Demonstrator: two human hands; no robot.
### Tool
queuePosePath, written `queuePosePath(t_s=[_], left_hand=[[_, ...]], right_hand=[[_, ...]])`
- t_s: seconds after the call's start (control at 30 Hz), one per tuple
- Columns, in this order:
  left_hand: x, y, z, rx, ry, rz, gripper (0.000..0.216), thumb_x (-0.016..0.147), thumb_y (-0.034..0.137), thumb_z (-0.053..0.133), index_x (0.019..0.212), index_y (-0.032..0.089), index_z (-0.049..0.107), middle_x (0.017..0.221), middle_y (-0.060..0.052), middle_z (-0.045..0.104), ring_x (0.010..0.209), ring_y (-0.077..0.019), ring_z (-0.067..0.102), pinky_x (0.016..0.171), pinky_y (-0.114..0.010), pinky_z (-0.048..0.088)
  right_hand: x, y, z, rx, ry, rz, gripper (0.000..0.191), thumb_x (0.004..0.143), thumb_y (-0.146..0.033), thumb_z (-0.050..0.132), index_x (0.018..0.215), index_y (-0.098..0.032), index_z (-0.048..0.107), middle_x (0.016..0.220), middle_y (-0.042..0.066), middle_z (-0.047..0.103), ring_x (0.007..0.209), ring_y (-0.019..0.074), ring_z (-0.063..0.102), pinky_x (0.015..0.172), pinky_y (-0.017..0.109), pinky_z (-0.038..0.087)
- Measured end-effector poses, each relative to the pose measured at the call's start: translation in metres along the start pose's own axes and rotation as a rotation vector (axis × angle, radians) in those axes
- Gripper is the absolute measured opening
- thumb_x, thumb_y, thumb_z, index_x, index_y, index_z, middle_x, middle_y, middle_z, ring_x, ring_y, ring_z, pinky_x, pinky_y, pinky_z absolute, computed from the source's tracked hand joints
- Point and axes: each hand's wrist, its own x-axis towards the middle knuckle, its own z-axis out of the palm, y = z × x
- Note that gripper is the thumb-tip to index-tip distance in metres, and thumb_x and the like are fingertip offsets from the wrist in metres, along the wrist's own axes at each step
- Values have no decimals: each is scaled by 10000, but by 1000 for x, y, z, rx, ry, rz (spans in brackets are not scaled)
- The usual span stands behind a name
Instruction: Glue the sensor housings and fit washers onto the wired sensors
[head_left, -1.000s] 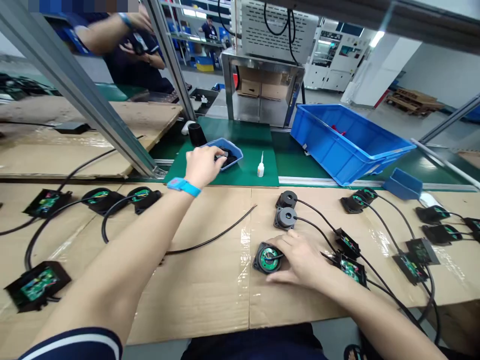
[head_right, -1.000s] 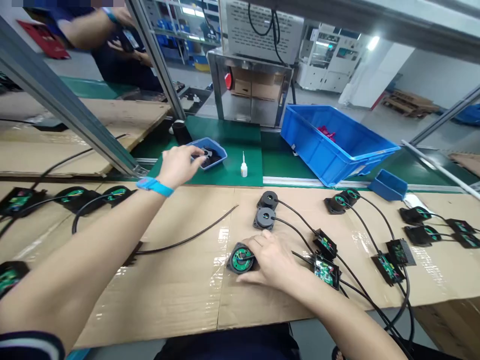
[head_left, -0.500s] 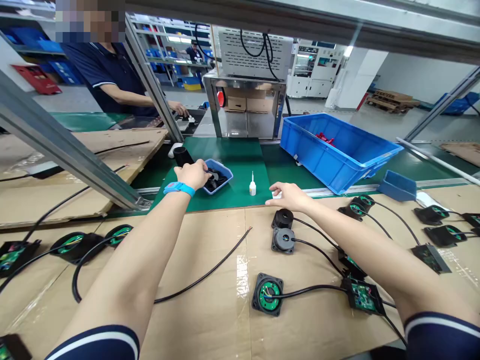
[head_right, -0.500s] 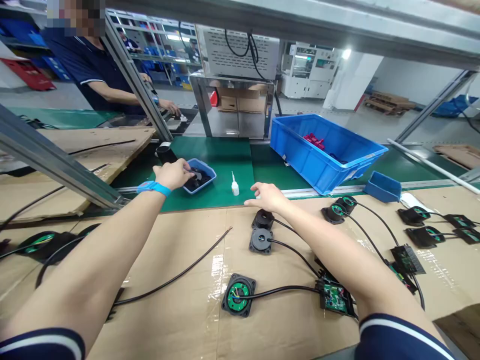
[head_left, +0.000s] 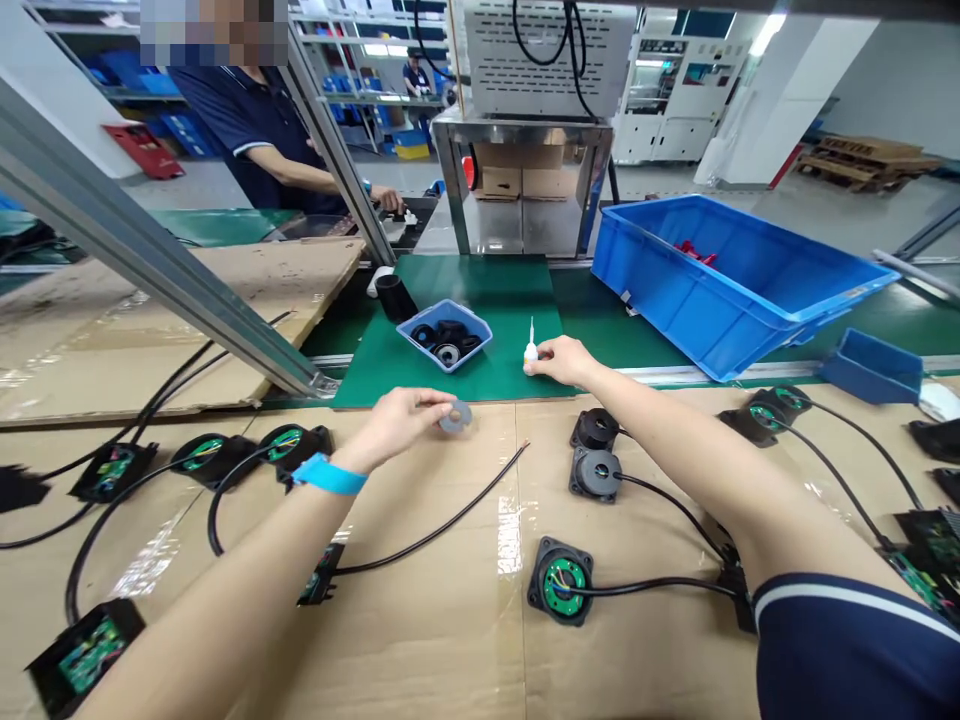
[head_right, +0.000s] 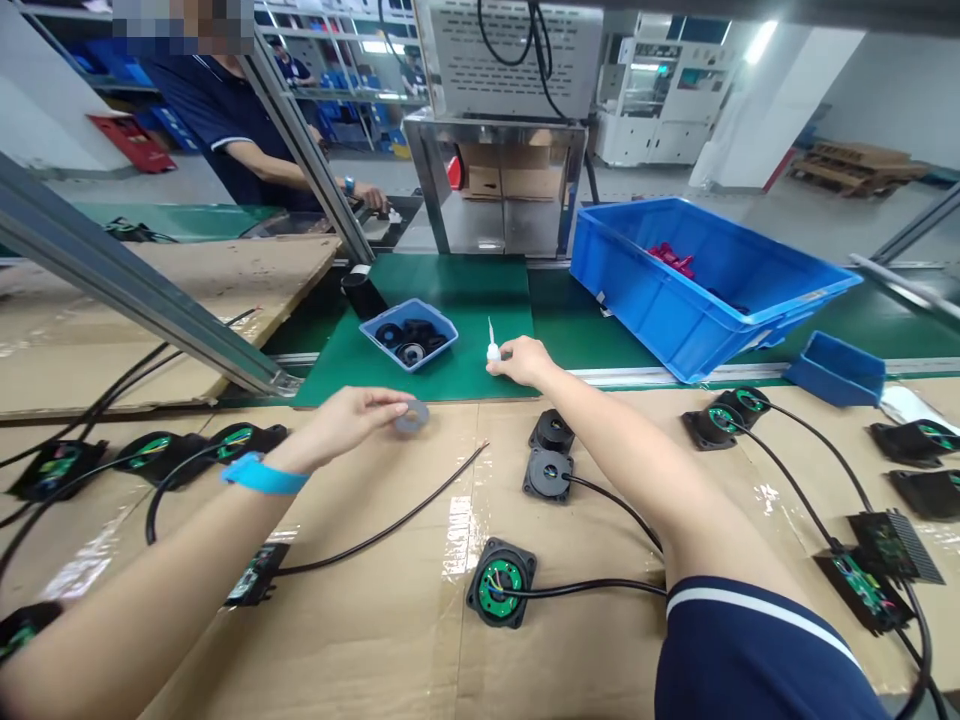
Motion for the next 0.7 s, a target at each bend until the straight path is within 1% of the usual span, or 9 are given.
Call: queuePosePath(t_s=[0.07, 0.17, 0.27, 0.33, 0.43, 0.47, 0.57, 0.63, 0.7], left_hand=[[-13, -7, 13, 18, 3, 9, 456, 831, 610, 577, 942, 230, 803, 887, -75, 813, 845, -296, 757, 783, -386, 604], [-27, -6, 21, 72, 97, 23, 441, 844, 600, 565, 860, 211, 772, 1005, -150, 776, 1066, -381, 698, 1023, -518, 529], [-55, 11, 31, 67, 167, 48, 499, 889, 624, 541, 1074, 207, 743, 1165, -165, 697, 1215, -395, 621, 1123, -556, 460], [-83, 28, 45, -17, 85, 197, 557, 920, 671, 551, 1281, 259, 653, 1253, -115, 675, 1190, -338, 649, 1051, -490, 539], [-122, 50, 77, -138, -146, 486, 776, 796, 753, 720, 1378, 272, 540, 1364, -114, 652, 1249, -340, 643, 1041, -481, 563], [-131, 55, 89, -157, -200, 529, 777, 779, 732, 756, 1362, 268, 535, 1358, -115, 660, 1251, -339, 646, 1042, -489, 560], [-146, 63, 120, -234, -291, 538, 551, 866, 578, 761, 1271, 263, 561, 1294, -90, 698, 1198, -302, 680, 1012, -475, 568], [-148, 66, 130, -308, -289, 505, 470, 898, 519, 746, 1242, 256, 564, 1294, -84, 698, 1191, -280, 686, 1008, -452, 571], [-151, 70, 131, -336, -217, 468, 471, 891, 514, 755, 1229, 247, 567, 1263, -83, 703, 1160, -268, 694, 984, -426, 581]], right_hand=[[-13, -3, -7, 81, 69, -12, 224, 902, -358, 775, 871, -158, 678, 960, 39, 721, 952, 222, 686, 889, 385, 572], [-57, -3, -23, 227, 149, -17, 198, 887, -361, 718, 868, -190, 619, 941, 46, 732, 903, 213, 693, 818, 344, 569], [-129, 4, -33, 466, 186, -34, 221, 914, -416, 609, 1024, -227, 578, 1027, 39, 730, 900, 185, 707, 778, 324, 587], [-181, 7, -27, 755, 242, -49, 272, 882, -436, 622, 1071, -244, 588, 952, 28, 708, 846, 185, 697, 754, 338, 592], [-239, 11, 2, 1005, 303, 13, 302, 854, -465, 591, 1067, -252, 608, 788, -4, 611, 664, 158, 590, 585, 299, 537], [-250, 14, 14, 1050, 307, 41, 310, 838, -476, 580, 1050, -253, 605, 747, -16, 570, 608, 148, 533, 518, 279, 489], [-257, 20, 41, 1125, 315, 59, 316, 800, -504, 584, 997, -256, 592, 671, -43, 468, 531, 126, 381, 434, 250, 354], [-249, 22, 47, 1108, 340, 17, 343, 849, -574, 565, 987, -261, 588, 642, -53, 411, 520, 124, 322, 445, 255, 319], [-240, 20, 43, 1072, 379, -2, 429, 903, -686, 513, 1012, -275, 571, 621, -66, 353, 505, 127, 286, 451, 266, 298]])
